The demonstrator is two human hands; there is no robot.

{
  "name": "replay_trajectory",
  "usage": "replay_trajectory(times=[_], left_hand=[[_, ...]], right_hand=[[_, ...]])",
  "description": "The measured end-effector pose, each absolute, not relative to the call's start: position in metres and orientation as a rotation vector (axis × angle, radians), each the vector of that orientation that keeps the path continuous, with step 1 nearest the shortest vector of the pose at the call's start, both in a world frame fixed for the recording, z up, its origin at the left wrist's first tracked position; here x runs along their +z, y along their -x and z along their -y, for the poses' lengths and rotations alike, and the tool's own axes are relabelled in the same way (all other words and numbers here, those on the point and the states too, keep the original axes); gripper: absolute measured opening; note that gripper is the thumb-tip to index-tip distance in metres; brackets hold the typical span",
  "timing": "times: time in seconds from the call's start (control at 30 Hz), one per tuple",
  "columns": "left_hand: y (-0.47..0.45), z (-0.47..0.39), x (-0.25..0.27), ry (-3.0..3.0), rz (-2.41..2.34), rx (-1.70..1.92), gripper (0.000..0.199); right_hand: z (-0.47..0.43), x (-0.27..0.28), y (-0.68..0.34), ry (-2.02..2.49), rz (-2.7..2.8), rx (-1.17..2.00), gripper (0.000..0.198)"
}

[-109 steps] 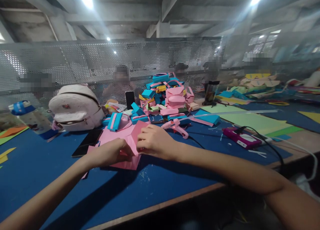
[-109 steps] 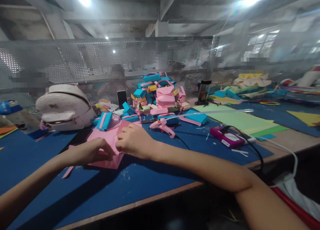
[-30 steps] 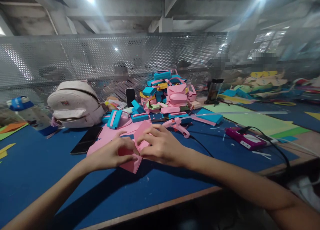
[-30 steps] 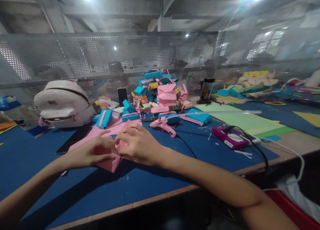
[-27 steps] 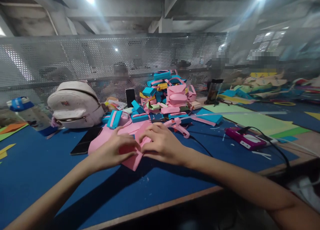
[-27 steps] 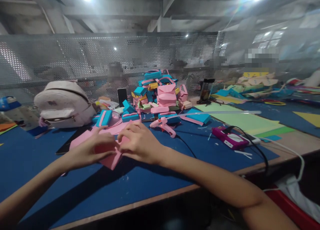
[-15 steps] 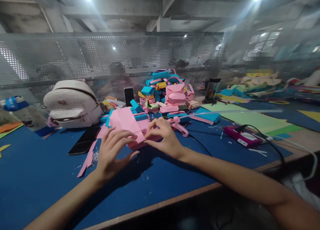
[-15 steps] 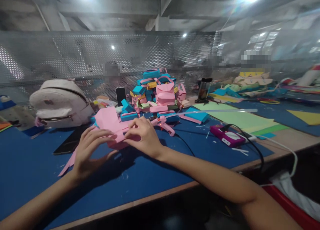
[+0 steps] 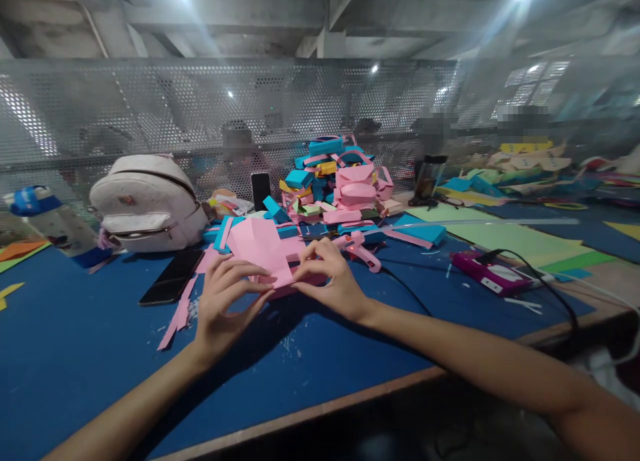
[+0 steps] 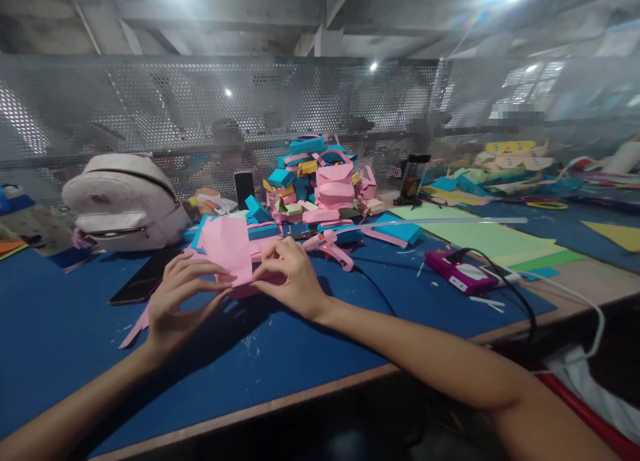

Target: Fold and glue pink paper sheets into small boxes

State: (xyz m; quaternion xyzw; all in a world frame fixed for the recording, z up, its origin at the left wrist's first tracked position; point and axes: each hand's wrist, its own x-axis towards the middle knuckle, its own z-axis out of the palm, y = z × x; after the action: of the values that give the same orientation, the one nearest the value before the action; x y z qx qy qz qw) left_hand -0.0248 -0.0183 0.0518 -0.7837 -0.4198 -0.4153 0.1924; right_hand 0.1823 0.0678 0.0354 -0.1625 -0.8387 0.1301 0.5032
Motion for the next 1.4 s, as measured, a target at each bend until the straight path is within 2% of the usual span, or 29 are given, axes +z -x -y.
replay_trajectory(times=[0.73, 1.2, 1.4], left_hand=[[0.0306, 0.0162, 0.0512, 2.15, 1.134, -1.088, 0.014], [0.0308, 0.0176, 0.0499, 2.049, 1.149, -0.998, 0.015], [0.0249, 0.0162, 0.0494, 2.053, 1.09, -1.11, 0.01]], right_hand=[[-0.0757, 0.031, -0.1828, 0.393, 2.011, 0.393, 0.005], [-0.0699, 0.0322, -0.1833, 0.368, 2.024, 0.333, 0.007], [-0.0696, 0.0335, -0.185, 0.392, 2.054, 0.233, 0.006]])
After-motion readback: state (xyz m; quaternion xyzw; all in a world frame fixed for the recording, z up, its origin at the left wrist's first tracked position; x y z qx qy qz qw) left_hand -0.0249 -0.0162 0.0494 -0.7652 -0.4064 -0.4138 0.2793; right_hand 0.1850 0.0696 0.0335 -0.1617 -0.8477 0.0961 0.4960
